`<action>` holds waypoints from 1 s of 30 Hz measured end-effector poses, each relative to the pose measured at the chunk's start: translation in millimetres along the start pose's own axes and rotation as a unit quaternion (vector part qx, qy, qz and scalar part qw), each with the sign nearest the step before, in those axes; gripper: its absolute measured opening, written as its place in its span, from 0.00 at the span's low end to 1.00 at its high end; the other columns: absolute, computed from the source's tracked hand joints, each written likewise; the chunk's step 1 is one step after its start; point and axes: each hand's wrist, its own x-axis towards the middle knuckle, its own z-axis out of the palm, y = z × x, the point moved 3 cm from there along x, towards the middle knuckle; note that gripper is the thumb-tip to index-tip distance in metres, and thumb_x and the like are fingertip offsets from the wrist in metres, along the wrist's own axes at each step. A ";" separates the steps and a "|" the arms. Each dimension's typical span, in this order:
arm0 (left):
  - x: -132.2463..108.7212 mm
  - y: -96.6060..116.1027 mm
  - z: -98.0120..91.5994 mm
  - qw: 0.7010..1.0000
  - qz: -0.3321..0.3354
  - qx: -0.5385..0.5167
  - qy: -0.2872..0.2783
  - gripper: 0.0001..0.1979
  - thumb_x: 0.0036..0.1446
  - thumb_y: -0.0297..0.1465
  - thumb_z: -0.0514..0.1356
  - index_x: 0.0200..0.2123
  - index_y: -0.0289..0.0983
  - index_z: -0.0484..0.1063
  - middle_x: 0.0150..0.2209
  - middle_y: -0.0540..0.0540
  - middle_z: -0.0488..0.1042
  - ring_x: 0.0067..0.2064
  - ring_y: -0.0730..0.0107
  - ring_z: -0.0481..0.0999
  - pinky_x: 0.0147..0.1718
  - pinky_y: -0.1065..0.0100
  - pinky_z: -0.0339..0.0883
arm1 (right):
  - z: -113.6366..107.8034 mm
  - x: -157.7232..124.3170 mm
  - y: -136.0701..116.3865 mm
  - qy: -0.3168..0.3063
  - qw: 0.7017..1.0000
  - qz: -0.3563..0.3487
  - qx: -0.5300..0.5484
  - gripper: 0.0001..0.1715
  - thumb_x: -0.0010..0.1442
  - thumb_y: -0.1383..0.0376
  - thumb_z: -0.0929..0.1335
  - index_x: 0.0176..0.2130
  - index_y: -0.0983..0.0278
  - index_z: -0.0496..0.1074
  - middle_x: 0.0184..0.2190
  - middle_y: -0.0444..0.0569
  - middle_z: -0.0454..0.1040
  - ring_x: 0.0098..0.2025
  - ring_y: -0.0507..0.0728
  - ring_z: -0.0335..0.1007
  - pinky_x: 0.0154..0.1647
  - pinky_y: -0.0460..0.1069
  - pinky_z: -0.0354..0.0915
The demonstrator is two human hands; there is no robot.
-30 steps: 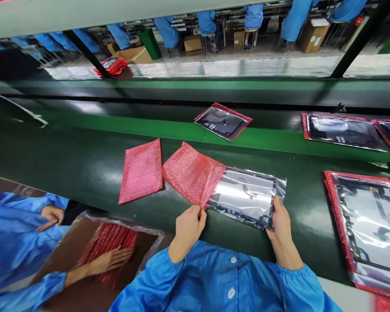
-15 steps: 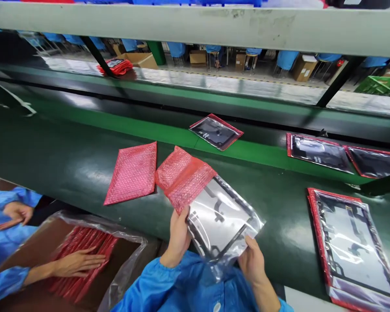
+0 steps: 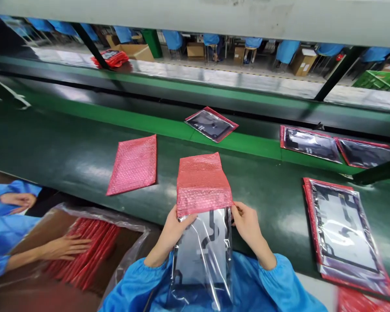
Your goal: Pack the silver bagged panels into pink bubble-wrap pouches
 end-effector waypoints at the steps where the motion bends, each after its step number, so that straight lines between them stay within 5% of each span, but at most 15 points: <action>1: -1.2 -2.0 -0.5 1.000 0.005 0.001 0.005 0.24 0.41 0.37 0.71 0.41 0.34 0.75 0.40 0.43 0.81 0.43 0.58 0.79 0.47 0.61 0.70 | -0.3 -5.6 1.4 -0.005 1.000 -0.004 -0.030 0.26 0.59 0.46 0.64 0.34 0.64 0.78 0.20 0.47 0.74 0.23 0.58 0.71 0.22 0.50 0.68; 5: -7.1 -10.2 -4.1 0.999 0.011 0.013 0.033 0.16 0.53 0.44 0.61 0.33 0.36 0.71 0.29 0.48 0.76 0.32 0.65 0.74 0.33 0.67 0.66 | -0.3 -32.4 10.7 -0.076 0.990 -0.015 -0.116 0.22 0.63 0.52 0.60 0.28 0.61 0.72 0.15 0.44 0.69 0.19 0.56 0.67 0.25 0.50 0.64; 9: -21.9 -10.9 -11.5 0.985 0.056 0.160 -0.024 0.19 0.65 0.43 0.49 0.31 0.38 0.69 0.29 0.47 0.75 0.32 0.64 0.73 0.33 0.67 0.63 | -1.4 -55.8 15.6 -0.118 0.983 0.002 -0.139 0.22 0.63 0.51 0.58 0.28 0.60 0.69 0.15 0.44 0.68 0.20 0.57 0.68 0.27 0.50 0.61; 14: -54.9 -9.5 -26.2 0.925 0.076 0.363 -0.084 0.18 0.69 0.35 0.43 0.37 0.40 0.72 0.34 0.43 0.78 0.35 0.61 0.78 0.36 0.65 0.64 | -11.4 -78.2 17.6 -0.181 0.971 0.011 -0.159 0.23 0.66 0.51 0.57 0.28 0.59 0.66 0.18 0.43 0.66 0.21 0.56 0.66 0.27 0.50 0.59; 22: -102.5 -15.8 -48.2 0.814 0.028 0.545 -0.199 0.20 0.70 0.30 0.41 0.37 0.38 0.72 0.34 0.40 0.81 0.38 0.58 0.83 0.36 0.64 0.67 | -22.4 -118.3 36.9 -0.268 0.935 -0.049 -0.226 0.22 0.72 0.56 0.56 0.29 0.60 0.63 0.26 0.45 0.71 0.29 0.56 0.69 0.34 0.49 0.59; 30: -105.5 2.8 -32.1 0.717 0.003 0.642 -0.271 0.21 0.69 0.27 0.42 0.40 0.33 0.75 0.38 0.35 0.82 0.41 0.48 0.83 0.38 0.56 0.72 | -23.7 -111.2 41.2 -0.297 0.932 -0.030 -0.204 0.21 0.72 0.56 0.56 0.34 0.60 0.69 0.29 0.46 0.74 0.32 0.57 0.71 0.36 0.49 0.62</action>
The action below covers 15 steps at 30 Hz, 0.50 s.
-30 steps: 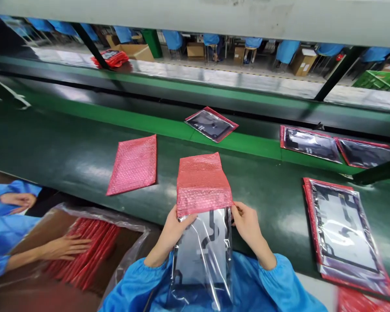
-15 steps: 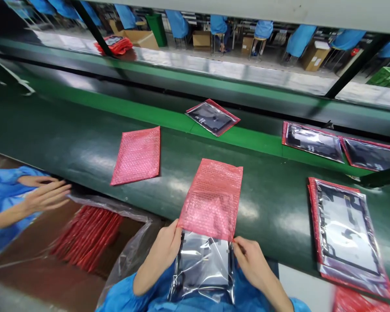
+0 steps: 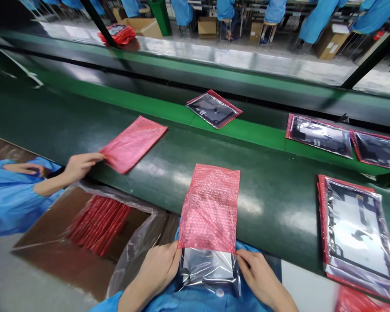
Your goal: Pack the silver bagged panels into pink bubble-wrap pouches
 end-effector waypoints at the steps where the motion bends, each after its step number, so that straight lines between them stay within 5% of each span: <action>1: 0.4 1.6 -0.6 1.000 0.007 0.010 -0.002 0.21 0.69 0.27 0.42 0.40 0.33 0.75 0.37 0.35 0.82 0.40 0.47 0.83 0.38 0.55 0.72 | -2.2 1.3 0.8 -0.004 1.000 0.001 0.010 0.21 0.72 0.55 0.56 0.35 0.60 0.70 0.30 0.46 0.75 0.32 0.57 0.72 0.36 0.49 0.63; 8: -6.1 7.5 -3.8 0.997 0.055 0.050 0.005 0.21 0.68 0.31 0.46 0.35 0.32 0.78 0.29 0.34 0.80 0.32 0.51 0.82 0.33 0.60 0.70 | -14.4 10.0 -5.7 0.009 0.999 0.028 0.043 0.24 0.72 0.51 0.56 0.38 0.60 0.73 0.26 0.44 0.73 0.27 0.56 0.68 0.32 0.48 0.62; 15: -21.1 6.8 24.5 0.989 0.140 0.047 0.000 0.21 0.67 0.32 0.49 0.29 0.36 0.78 0.25 0.37 0.78 0.26 0.55 0.78 0.27 0.62 0.61 | -13.7 -11.5 3.2 -0.031 0.996 0.056 0.063 0.26 0.71 0.49 0.57 0.29 0.60 0.67 0.20 0.42 0.65 0.24 0.55 0.62 0.28 0.49 0.57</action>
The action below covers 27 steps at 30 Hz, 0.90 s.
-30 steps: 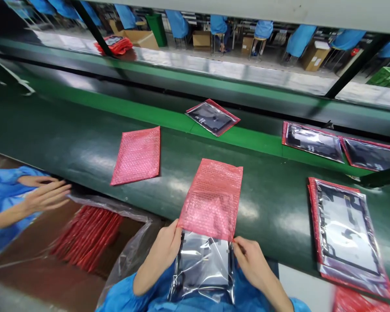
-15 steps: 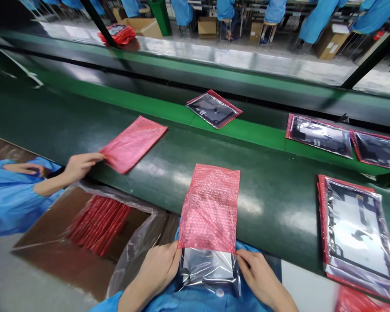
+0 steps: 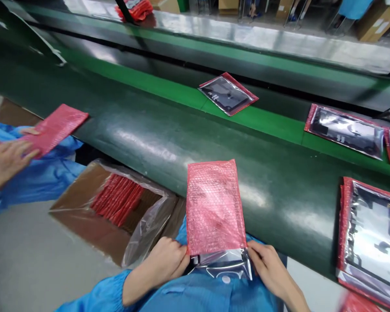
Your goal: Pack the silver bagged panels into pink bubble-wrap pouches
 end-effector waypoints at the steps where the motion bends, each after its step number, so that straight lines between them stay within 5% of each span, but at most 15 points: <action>1: -3.5 -1.1 2.2 1.000 0.010 -0.009 0.007 0.21 0.68 0.33 0.48 0.29 0.36 0.77 0.25 0.38 0.78 0.26 0.57 0.77 0.27 0.62 0.60 | 2.4 -5.6 2.9 -0.007 1.000 0.000 -0.007 0.26 0.72 0.49 0.57 0.29 0.60 0.66 0.21 0.42 0.66 0.25 0.55 0.63 0.29 0.49 0.58; 5: -13.9 -9.0 -3.0 0.995 0.056 -0.072 0.034 0.25 0.71 0.34 0.43 0.28 0.39 0.74 0.26 0.42 0.77 0.27 0.64 0.74 0.30 0.64 0.59 | 7.8 -23.6 2.8 -0.025 0.998 0.000 -0.061 0.25 0.71 0.51 0.58 0.27 0.59 0.66 0.25 0.45 0.71 0.30 0.58 0.67 0.36 0.51 0.61; 8: -10.0 -21.5 -28.3 0.979 0.082 -0.175 0.066 0.26 0.71 0.37 0.44 0.24 0.40 0.71 0.22 0.44 0.74 0.24 0.66 0.69 0.30 0.65 0.58 | -9.9 -22.2 -23.7 -0.033 0.997 -0.005 -0.065 0.24 0.68 0.50 0.61 0.25 0.59 0.69 0.24 0.46 0.72 0.30 0.59 0.69 0.36 0.51 0.64; 10: -1.8 -34.5 -58.8 0.952 0.074 -0.285 0.084 0.26 0.69 0.42 0.48 0.21 0.41 0.70 0.19 0.46 0.71 0.22 0.68 0.67 0.28 0.66 0.57 | -37.5 -14.8 -59.3 -0.012 0.998 -0.035 -0.049 0.25 0.65 0.49 0.64 0.22 0.58 0.69 0.21 0.46 0.72 0.27 0.58 0.67 0.31 0.50 0.64; 14: 16.0 -57.5 -139.5 0.871 0.047 -0.477 0.109 0.28 0.62 0.49 0.52 0.15 0.40 0.72 0.13 0.47 0.66 0.16 0.71 0.60 0.22 0.67 0.53 | -104.9 -3.0 -144.7 0.125 0.983 -0.132 -0.033 0.26 0.61 0.48 0.66 0.18 0.58 0.68 0.14 0.44 0.64 0.18 0.54 0.57 0.20 0.49 0.55; 18: 24.1 -59.6 -195.9 0.816 0.095 -0.568 0.054 0.29 0.55 0.47 0.52 0.09 0.39 0.70 0.06 0.44 0.57 0.10 0.71 0.53 0.15 0.67 0.46 | -130.5 2.8 -190.4 0.138 0.979 -0.150 -0.012 0.23 0.59 0.54 0.65 0.17 0.58 0.65 0.13 0.43 0.61 0.17 0.52 0.53 0.19 0.49 0.51; 23: 10.4 -56.6 -215.3 0.799 0.086 -0.594 0.044 0.29 0.55 0.46 0.50 0.09 0.39 0.69 0.06 0.42 0.57 0.10 0.69 0.55 0.16 0.65 0.48 | -136.0 8.7 -202.0 0.139 0.980 -0.143 0.029 0.21 0.55 0.52 0.67 0.16 0.58 0.64 0.11 0.42 0.58 0.13 0.50 0.47 0.14 0.49 0.45; 27: 10.6 -66.0 -232.9 0.809 0.041 -0.563 0.163 0.26 0.56 0.43 0.50 0.12 0.38 0.73 0.11 0.40 0.67 0.17 0.63 0.68 0.23 0.63 0.62 | -147.5 32.9 -204.9 0.179 0.966 -0.184 0.014 0.18 0.60 0.57 0.66 0.22 0.60 0.69 0.13 0.42 0.64 0.15 0.51 0.55 0.17 0.48 0.52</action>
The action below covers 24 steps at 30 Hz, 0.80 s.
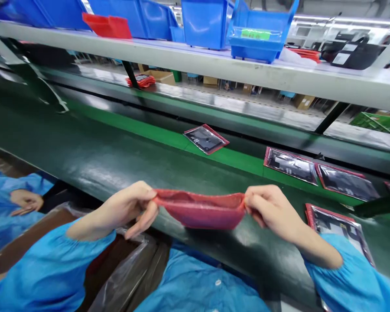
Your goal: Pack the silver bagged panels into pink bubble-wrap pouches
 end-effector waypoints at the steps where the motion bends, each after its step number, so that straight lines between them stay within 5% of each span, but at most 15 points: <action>1: 6.3 1.2 -6.6 0.999 0.030 0.003 0.043 0.25 0.56 0.42 0.51 0.14 0.37 0.75 0.13 0.39 0.70 0.20 0.60 0.72 0.26 0.61 0.65 | 3.4 9.5 1.5 -0.002 1.000 -0.013 0.005 0.18 0.61 0.57 0.65 0.23 0.61 0.70 0.14 0.43 0.66 0.16 0.51 0.58 0.19 0.47 0.55; 5: 32.0 -10.4 -44.1 0.967 0.150 0.050 0.202 0.21 0.53 0.40 0.51 0.20 0.37 0.78 0.23 0.39 0.78 0.38 0.51 0.79 0.40 0.57 0.72 | 34.8 51.3 -2.1 0.006 0.994 -0.113 0.009 0.18 0.65 0.56 0.63 0.31 0.63 0.76 0.26 0.49 0.78 0.29 0.56 0.72 0.33 0.49 0.67; 10: 37.6 -54.0 -95.8 0.874 0.247 0.133 0.396 0.20 0.54 0.40 0.51 0.18 0.39 0.76 0.33 0.43 0.82 0.47 0.54 0.79 0.54 0.60 0.69 | 104.6 103.8 3.7 0.022 0.962 -0.258 -0.092 0.16 0.69 0.60 0.62 0.38 0.62 0.77 0.38 0.49 0.79 0.42 0.57 0.74 0.47 0.50 0.68; 12: 34.6 -83.4 -111.7 0.850 0.230 0.125 0.457 0.20 0.54 0.40 0.51 0.20 0.38 0.76 0.34 0.42 0.81 0.47 0.54 0.79 0.54 0.60 0.69 | 137.9 120.5 19.5 -0.028 0.948 -0.292 -0.123 0.14 0.69 0.63 0.62 0.41 0.61 0.77 0.49 0.52 0.77 0.51 0.58 0.72 0.55 0.52 0.66; 15: 26.8 -136.3 -126.5 0.829 0.149 0.105 0.528 0.20 0.55 0.39 0.49 0.31 0.35 0.79 0.36 0.40 0.81 0.47 0.53 0.79 0.51 0.56 0.73 | 178.4 138.0 55.7 -0.105 0.954 -0.245 -0.139 0.10 0.66 0.68 0.65 0.39 0.62 0.78 0.58 0.55 0.72 0.60 0.60 0.68 0.63 0.55 0.61; 18: 14.3 -181.9 -123.5 0.798 0.077 0.124 0.585 0.22 0.58 0.38 0.50 0.47 0.32 0.75 0.46 0.36 0.79 0.58 0.48 0.73 0.58 0.50 0.68 | 195.5 151.7 90.0 -0.116 0.971 -0.170 -0.123 0.05 0.59 0.71 0.71 0.32 0.63 0.78 0.52 0.58 0.76 0.56 0.64 0.71 0.61 0.58 0.64; 21: 5.2 -205.5 -97.0 0.741 0.064 0.198 0.639 0.27 0.60 0.39 0.53 0.60 0.34 0.65 0.63 0.30 0.66 0.69 0.44 0.59 0.67 0.43 0.54 | 189.4 176.6 113.0 -0.065 0.988 -0.112 -0.080 0.03 0.58 0.70 0.73 0.32 0.62 0.77 0.46 0.56 0.78 0.52 0.63 0.74 0.59 0.58 0.66; 24: 15.4 -211.8 -54.2 0.750 0.131 0.272 0.588 0.27 0.62 0.39 0.53 0.63 0.38 0.60 0.69 0.31 0.58 0.71 0.44 0.55 0.68 0.42 0.53 | 171.0 219.2 127.8 0.012 0.999 -0.030 -0.020 0.04 0.64 0.66 0.71 0.36 0.62 0.77 0.41 0.52 0.79 0.46 0.60 0.76 0.55 0.58 0.69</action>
